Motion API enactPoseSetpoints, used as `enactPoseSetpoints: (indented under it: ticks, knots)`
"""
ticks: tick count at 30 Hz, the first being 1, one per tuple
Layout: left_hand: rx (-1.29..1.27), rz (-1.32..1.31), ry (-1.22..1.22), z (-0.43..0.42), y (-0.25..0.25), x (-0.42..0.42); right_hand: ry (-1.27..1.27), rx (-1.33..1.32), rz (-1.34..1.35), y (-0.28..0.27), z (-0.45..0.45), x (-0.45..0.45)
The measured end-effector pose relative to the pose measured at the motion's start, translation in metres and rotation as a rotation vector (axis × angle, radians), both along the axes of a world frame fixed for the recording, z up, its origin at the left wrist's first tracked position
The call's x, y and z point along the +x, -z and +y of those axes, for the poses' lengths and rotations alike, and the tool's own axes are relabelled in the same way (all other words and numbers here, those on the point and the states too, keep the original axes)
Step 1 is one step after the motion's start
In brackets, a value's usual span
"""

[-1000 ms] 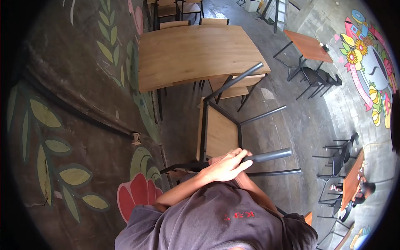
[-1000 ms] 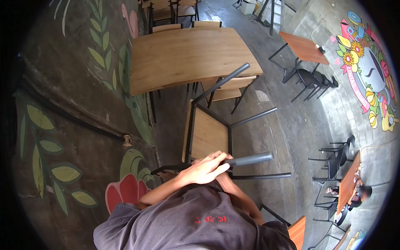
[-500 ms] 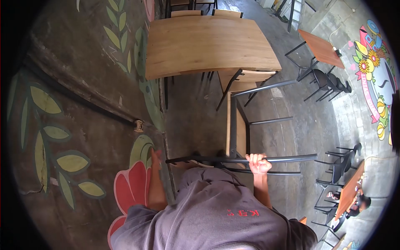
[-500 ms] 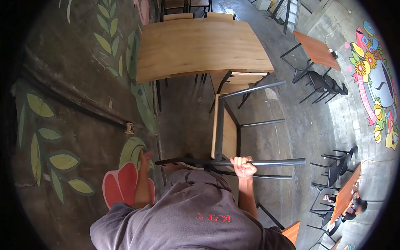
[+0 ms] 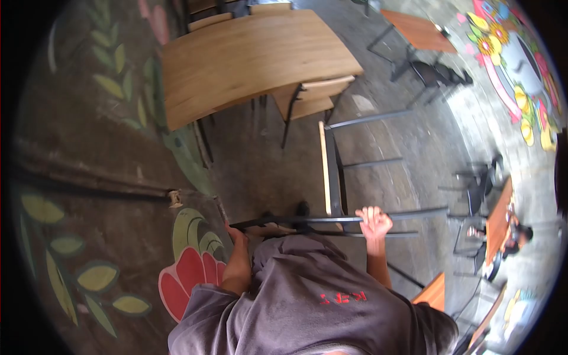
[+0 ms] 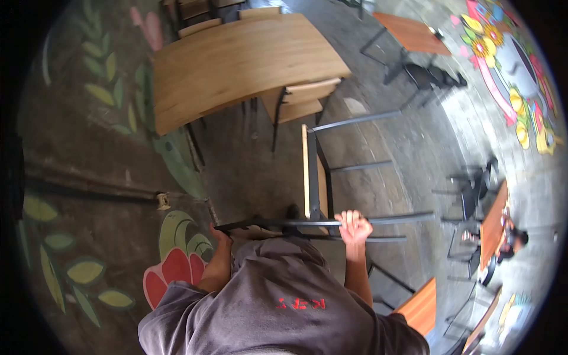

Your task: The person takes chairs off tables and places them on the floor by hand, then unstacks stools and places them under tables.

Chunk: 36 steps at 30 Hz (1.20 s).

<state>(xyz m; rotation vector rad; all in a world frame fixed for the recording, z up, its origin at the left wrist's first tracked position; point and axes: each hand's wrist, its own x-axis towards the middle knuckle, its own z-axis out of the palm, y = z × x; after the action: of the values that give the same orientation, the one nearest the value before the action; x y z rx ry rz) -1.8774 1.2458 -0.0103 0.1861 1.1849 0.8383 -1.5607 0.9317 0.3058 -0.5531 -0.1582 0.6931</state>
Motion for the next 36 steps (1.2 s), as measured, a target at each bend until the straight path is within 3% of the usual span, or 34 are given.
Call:
enactPoseSetpoints:
  ticks: [3,5,7,9,11,12,14,15,17,21,26,29,32,36]
  knots:
    - [-0.053,0.006,-0.018,0.005,-0.047,0.029,0.151,-0.068,0.136,0.010,-0.022,0.022]
    - [0.091,-0.043,0.056,0.002,-0.100,0.053,0.271,-0.075,0.322,0.027,-0.044,0.042]
    - [0.163,0.037,0.109,0.000,-0.114,0.069,0.415,-0.038,0.637,0.047,-0.063,0.061]
    - [0.243,0.115,0.144,-0.005,-0.133,0.076,0.572,-0.199,0.775,0.070,-0.078,0.079]
    - [0.655,0.396,0.577,-0.015,-0.165,0.084,0.672,-0.293,0.816,0.105,-0.096,0.090]
    - [0.650,0.399,0.587,-0.018,-0.182,0.090,0.680,-0.297,0.822,0.121,-0.103,0.093]
    - [1.026,0.559,0.888,-0.024,-0.217,0.107,0.773,-0.467,0.848,0.155,-0.119,0.097]
    - [1.015,0.566,0.898,-0.028,-0.234,0.114,0.776,-0.478,0.858,0.173,-0.127,0.099]
    - [1.226,0.672,1.052,-0.037,-0.267,0.129,0.822,-0.511,0.913,0.214,-0.144,0.103]
    - [1.316,0.674,1.173,-0.057,-0.308,0.156,0.713,-0.690,0.950,0.288,-0.178,0.113]
    - [1.522,0.569,1.320,-0.081,-0.341,0.188,0.715,-0.757,0.987,0.306,-0.175,0.127]
    - [1.569,0.589,1.366,-0.090,-0.353,0.207,0.628,-0.946,0.960,0.298,-0.165,0.133]
    - [1.605,0.556,1.408,-0.101,-0.369,0.224,0.509,-1.209,0.749,0.304,-0.157,0.142]
    - [1.681,0.483,1.428,-0.107,-0.390,0.241,0.551,-1.417,0.715,0.328,-0.140,0.162]
